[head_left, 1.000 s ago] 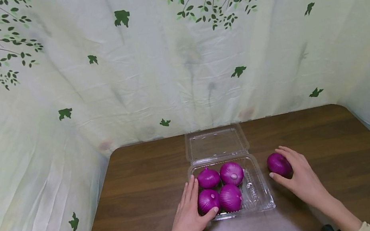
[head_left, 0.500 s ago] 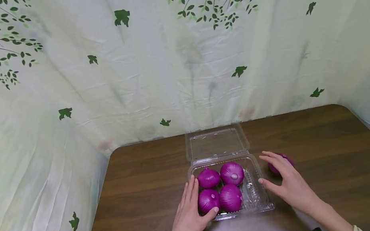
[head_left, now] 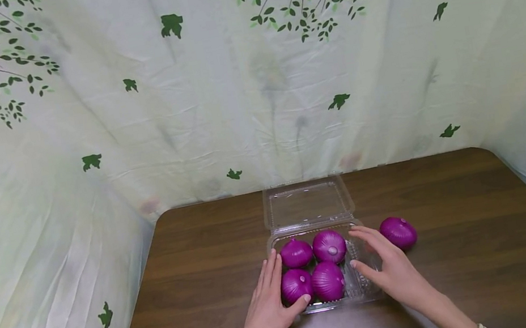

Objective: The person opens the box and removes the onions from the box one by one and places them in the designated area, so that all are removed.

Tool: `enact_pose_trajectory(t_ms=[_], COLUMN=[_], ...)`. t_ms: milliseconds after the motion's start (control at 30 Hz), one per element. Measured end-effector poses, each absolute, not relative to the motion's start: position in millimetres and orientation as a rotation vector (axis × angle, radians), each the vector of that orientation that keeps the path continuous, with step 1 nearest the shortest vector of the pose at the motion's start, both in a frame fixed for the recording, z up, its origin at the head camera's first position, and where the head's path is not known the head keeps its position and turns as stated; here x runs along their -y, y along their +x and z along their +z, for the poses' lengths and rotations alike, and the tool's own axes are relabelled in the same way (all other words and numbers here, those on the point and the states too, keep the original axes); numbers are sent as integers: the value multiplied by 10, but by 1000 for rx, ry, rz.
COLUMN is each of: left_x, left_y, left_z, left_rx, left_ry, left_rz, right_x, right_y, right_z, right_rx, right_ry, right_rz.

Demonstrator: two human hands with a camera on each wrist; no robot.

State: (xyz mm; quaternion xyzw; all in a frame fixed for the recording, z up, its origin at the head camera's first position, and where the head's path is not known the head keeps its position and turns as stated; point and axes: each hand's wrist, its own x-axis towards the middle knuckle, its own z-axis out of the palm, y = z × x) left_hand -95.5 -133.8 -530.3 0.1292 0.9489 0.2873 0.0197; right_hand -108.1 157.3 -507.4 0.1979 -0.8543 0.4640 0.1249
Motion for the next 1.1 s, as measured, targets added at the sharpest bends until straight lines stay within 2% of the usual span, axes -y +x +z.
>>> enact_pose_trajectory(t_ms=[267,533,867,1100], left_x=[1343,1344,1339,1336], left_y=[-962,-962,-965,-964], left_z=[-5315,-5308,-5298,-5297], left_rx=[-2942,-2940,-2955,-2956], left_ry=[397,398,419,418], left_rz=[889,899,901,903], right_x=[-1390,-1287,-1186,-1156], right_y=[-1105,-1124,-1116,-1134], right_z=[-5127,-5138,-5144,-5165], right_rx=[2469,2602,2822,2918], right_ry=[670,736,751,809], right_rz=[1514,1484,1115,1043])
